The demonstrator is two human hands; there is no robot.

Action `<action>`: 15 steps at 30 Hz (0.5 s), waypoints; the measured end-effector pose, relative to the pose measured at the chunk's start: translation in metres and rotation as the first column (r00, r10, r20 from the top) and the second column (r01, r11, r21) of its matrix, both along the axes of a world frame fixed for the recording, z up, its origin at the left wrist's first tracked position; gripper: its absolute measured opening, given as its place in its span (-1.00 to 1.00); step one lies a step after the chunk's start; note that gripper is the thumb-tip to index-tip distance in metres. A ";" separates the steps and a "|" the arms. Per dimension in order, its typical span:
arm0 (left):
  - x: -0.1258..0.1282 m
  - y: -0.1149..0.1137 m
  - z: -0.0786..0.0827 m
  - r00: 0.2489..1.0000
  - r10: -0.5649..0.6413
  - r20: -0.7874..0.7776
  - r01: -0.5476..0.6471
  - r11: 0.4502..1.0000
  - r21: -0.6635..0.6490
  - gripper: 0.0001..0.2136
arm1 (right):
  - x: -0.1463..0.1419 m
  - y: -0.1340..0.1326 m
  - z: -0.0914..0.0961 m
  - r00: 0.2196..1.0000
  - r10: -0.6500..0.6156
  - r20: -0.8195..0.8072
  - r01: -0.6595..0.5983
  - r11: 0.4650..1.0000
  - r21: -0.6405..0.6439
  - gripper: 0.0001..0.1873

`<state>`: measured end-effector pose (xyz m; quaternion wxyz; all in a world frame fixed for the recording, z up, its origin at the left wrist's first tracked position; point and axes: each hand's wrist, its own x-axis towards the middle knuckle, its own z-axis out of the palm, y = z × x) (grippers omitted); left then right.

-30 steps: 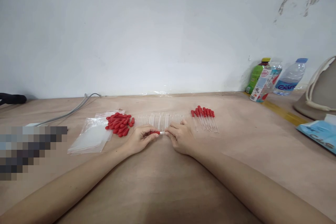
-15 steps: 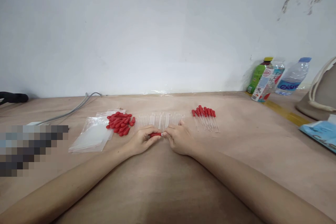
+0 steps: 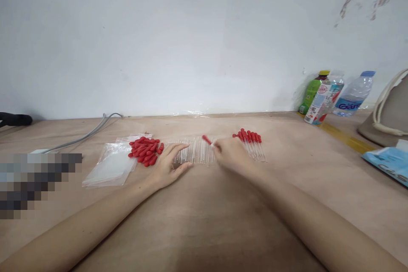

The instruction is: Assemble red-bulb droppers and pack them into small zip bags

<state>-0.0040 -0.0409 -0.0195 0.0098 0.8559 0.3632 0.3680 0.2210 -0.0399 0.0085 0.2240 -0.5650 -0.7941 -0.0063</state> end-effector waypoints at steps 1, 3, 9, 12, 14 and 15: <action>0.000 0.000 -0.001 1.000 0.015 -0.019 -0.015 1.000 -0.006 -0.63 | 0.008 0.006 0.001 0.992 -0.121 -0.020 0.121 0.993 -0.018 -0.68; -0.001 0.001 -0.003 0.998 0.018 -0.053 -0.019 1.000 -0.013 -0.67 | 0.023 0.018 0.001 0.941 -0.339 -0.003 0.339 0.940 -0.042 -0.64; -0.001 0.003 -0.006 0.996 0.027 -0.089 -0.028 1.000 -0.011 -0.79 | 0.045 0.032 -0.009 0.860 -0.492 0.137 0.504 0.861 -0.073 -0.60; -0.001 0.003 -0.006 0.996 0.027 -0.090 -0.028 0.999 -0.015 -0.79 | 0.044 0.032 -0.013 0.853 -0.488 0.186 0.508 0.858 -0.079 -0.64; -0.001 0.003 -0.006 0.996 0.025 -0.088 -0.027 0.999 -0.019 -0.79 | 0.044 0.032 -0.013 0.850 -0.488 0.196 0.511 0.855 -0.087 -0.66; -0.001 0.002 -0.006 0.996 0.026 -0.088 -0.028 0.999 -0.020 -0.79 | 0.045 0.032 -0.014 0.849 -0.490 0.199 0.513 0.854 -0.087 -0.66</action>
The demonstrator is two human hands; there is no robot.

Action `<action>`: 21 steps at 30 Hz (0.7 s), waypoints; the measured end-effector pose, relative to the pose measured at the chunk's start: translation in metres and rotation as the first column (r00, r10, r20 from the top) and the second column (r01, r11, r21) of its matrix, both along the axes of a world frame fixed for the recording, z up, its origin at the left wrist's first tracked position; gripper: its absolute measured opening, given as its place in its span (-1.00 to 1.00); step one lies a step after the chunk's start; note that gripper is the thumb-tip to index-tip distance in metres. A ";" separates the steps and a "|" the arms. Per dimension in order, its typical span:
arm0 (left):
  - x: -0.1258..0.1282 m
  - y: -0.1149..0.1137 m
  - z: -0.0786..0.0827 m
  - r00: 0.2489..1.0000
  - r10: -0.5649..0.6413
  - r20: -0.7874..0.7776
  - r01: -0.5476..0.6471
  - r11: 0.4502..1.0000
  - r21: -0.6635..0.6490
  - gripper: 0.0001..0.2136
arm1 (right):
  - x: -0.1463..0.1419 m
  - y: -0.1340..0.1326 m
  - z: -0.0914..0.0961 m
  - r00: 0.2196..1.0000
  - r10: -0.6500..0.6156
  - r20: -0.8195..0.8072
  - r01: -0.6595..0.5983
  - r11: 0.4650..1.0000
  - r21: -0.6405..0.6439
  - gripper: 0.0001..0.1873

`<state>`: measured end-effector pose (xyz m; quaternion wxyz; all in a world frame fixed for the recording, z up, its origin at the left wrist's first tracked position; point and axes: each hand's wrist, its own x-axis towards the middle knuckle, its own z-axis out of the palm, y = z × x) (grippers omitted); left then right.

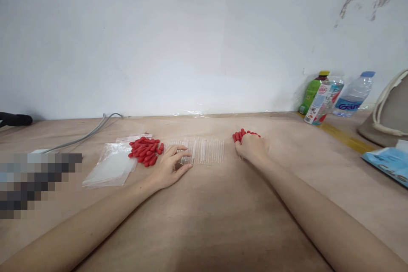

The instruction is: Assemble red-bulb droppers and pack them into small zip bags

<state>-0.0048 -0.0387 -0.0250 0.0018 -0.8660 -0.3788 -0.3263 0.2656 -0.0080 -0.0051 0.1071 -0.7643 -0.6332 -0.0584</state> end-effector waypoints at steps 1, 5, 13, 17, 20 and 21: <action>0.000 0.000 0.000 1.000 0.001 0.000 -0.001 1.000 -0.002 -0.79 | 0.000 0.000 0.000 1.000 0.000 0.006 0.000 1.000 0.002 -0.65; 0.000 0.001 -0.001 1.000 0.027 -0.003 -0.027 1.000 -0.009 -0.78 | -0.007 -0.002 -0.003 0.997 0.080 0.023 -0.082 0.994 0.073 -0.61; 0.002 0.011 -0.001 0.983 0.179 -0.048 -0.180 0.984 -0.009 -0.68 | -0.037 -0.008 -0.008 0.985 0.173 0.013 -0.173 0.985 0.008 -0.56; 0.003 0.011 -0.001 0.971 0.225 -0.079 -0.223 0.974 0.030 -0.64 | -0.039 -0.009 -0.006 0.985 0.170 0.025 -0.170 0.985 -0.032 -0.59; 0.003 0.009 0.002 0.960 0.259 -0.106 -0.252 0.965 0.071 -0.60 | -0.039 -0.010 -0.004 0.987 0.160 0.023 -0.159 0.986 -0.040 -0.62; 0.003 0.009 0.005 0.957 0.264 -0.115 -0.256 0.963 0.083 -0.59 | -0.039 -0.010 -0.003 0.987 0.157 0.017 -0.156 0.987 -0.048 -0.63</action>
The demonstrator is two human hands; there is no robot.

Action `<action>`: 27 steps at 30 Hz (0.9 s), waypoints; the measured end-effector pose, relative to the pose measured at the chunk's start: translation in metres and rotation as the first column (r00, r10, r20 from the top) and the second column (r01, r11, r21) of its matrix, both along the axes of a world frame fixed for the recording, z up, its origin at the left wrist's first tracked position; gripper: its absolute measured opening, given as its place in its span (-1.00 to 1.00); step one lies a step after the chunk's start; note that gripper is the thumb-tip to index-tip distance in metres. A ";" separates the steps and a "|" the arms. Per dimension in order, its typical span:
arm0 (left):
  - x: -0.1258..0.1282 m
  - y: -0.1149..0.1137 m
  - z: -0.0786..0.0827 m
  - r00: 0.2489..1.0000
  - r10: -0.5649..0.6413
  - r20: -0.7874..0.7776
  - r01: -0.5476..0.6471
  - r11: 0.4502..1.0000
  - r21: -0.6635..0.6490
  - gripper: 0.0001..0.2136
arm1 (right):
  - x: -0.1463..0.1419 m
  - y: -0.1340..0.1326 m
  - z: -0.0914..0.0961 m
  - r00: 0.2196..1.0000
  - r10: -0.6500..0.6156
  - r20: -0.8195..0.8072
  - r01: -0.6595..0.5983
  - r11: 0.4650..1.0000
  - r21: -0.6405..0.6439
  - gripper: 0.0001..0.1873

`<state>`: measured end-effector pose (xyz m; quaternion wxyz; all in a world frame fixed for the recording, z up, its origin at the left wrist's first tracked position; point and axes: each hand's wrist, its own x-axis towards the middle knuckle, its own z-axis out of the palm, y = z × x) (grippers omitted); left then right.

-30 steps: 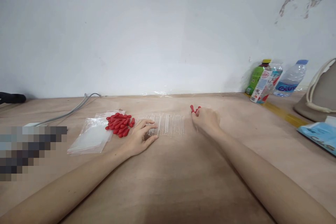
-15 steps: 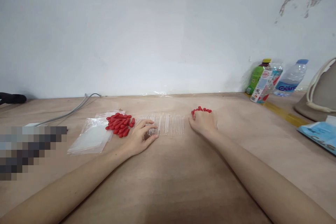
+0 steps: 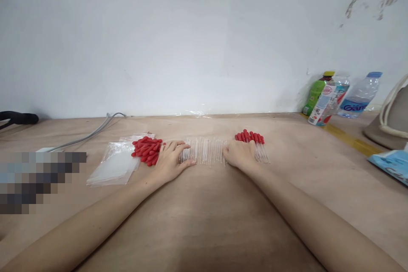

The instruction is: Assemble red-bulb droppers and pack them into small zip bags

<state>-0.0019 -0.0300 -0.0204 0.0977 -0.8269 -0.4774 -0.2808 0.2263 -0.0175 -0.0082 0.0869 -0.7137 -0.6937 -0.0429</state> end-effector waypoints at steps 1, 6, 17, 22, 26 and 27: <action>-0.001 0.001 0.004 1.000 0.009 -0.014 -0.009 1.000 0.010 -0.61 | 0.000 0.000 0.000 1.000 0.000 -0.006 0.000 1.000 -0.009 -0.63; -0.025 0.016 0.035 0.969 0.216 -0.120 -0.217 0.976 0.006 -0.80 | 0.000 0.002 0.001 0.999 -0.005 -0.033 0.004 0.999 -0.039 -0.63; -0.055 0.033 0.038 0.853 0.425 -0.302 -0.457 0.889 -0.040 -0.72 | -0.004 -0.004 -0.001 0.998 -0.004 -0.064 0.010 0.996 0.086 -0.65; -0.054 0.036 0.029 0.837 0.454 -0.305 -0.477 0.879 -0.001 -0.70 | -0.011 -0.013 -0.012 0.998 0.064 -0.009 -0.058 0.944 0.325 -0.70; -0.055 0.036 0.027 0.855 0.459 -0.241 -0.463 0.885 0.042 -0.72 | -0.015 -0.021 -0.023 0.987 0.135 0.087 -0.159 0.886 0.435 -0.71; -0.054 0.036 0.028 0.861 0.459 -0.219 -0.459 0.887 0.053 -0.72 | -0.015 -0.022 -0.025 0.984 0.148 0.097 -0.176 0.876 0.448 -0.71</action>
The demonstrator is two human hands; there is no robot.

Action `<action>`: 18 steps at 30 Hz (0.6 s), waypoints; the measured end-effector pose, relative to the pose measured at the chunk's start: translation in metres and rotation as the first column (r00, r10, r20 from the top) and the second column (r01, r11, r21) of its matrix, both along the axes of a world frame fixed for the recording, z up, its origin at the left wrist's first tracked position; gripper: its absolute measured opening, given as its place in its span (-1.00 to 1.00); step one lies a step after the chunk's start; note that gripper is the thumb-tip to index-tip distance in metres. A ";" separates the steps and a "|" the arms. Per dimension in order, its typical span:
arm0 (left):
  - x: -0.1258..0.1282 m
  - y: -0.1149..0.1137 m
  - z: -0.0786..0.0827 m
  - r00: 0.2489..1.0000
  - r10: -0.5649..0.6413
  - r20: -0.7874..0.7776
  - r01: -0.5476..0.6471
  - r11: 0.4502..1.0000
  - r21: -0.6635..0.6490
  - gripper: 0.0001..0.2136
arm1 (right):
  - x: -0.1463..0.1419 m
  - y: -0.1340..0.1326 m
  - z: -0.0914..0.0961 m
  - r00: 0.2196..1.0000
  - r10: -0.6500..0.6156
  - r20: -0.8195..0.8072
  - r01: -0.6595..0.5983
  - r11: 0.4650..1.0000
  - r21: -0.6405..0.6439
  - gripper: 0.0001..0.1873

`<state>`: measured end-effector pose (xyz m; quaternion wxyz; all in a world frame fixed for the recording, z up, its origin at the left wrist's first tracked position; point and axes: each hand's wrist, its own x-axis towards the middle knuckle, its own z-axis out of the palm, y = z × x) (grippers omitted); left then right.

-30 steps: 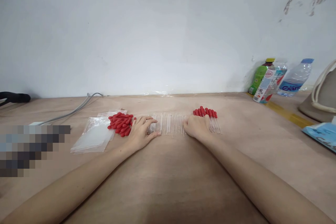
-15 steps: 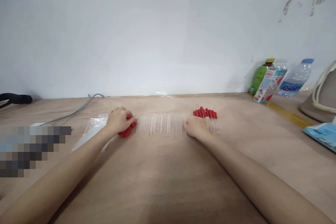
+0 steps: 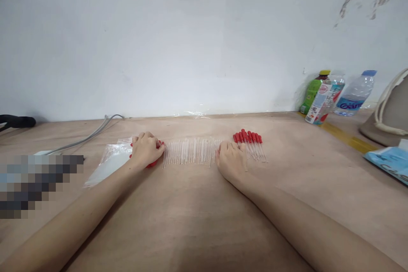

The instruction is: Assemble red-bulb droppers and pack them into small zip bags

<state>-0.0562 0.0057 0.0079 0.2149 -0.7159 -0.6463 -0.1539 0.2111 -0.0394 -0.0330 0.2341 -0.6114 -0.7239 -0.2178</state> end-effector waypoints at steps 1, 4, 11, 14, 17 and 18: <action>0.001 -0.001 0.002 1.000 -0.008 0.016 0.007 1.000 0.024 -0.72 | 0.000 0.000 -0.001 1.000 0.014 0.000 -0.014 1.000 0.011 -0.71; 0.008 -0.006 0.008 0.992 -0.104 0.073 0.096 0.990 0.105 -0.77 | 0.000 0.002 -0.005 0.996 0.075 -0.054 -0.073 0.997 0.029 -0.73; 0.043 -0.026 -0.008 0.855 -0.478 0.202 0.479 0.877 0.047 -0.92 | 0.002 0.004 -0.010 0.923 0.350 -0.160 -0.336 0.936 0.107 -0.74; 0.050 -0.030 -0.019 0.842 -0.496 0.213 0.507 0.862 0.004 -0.94 | 0.001 0.002 -0.009 0.910 0.393 -0.133 -0.379 0.918 0.117 -0.72; 0.051 -0.030 -0.023 0.833 -0.492 0.253 0.510 0.860 -0.009 -0.97 | -0.002 0.000 -0.007 0.892 0.433 -0.132 -0.423 0.901 0.095 -0.74; 0.051 -0.029 -0.024 0.830 -0.490 0.266 0.510 0.860 -0.008 -0.96 | -0.003 -0.001 -0.007 0.885 0.445 -0.137 -0.437 0.895 0.087 -0.75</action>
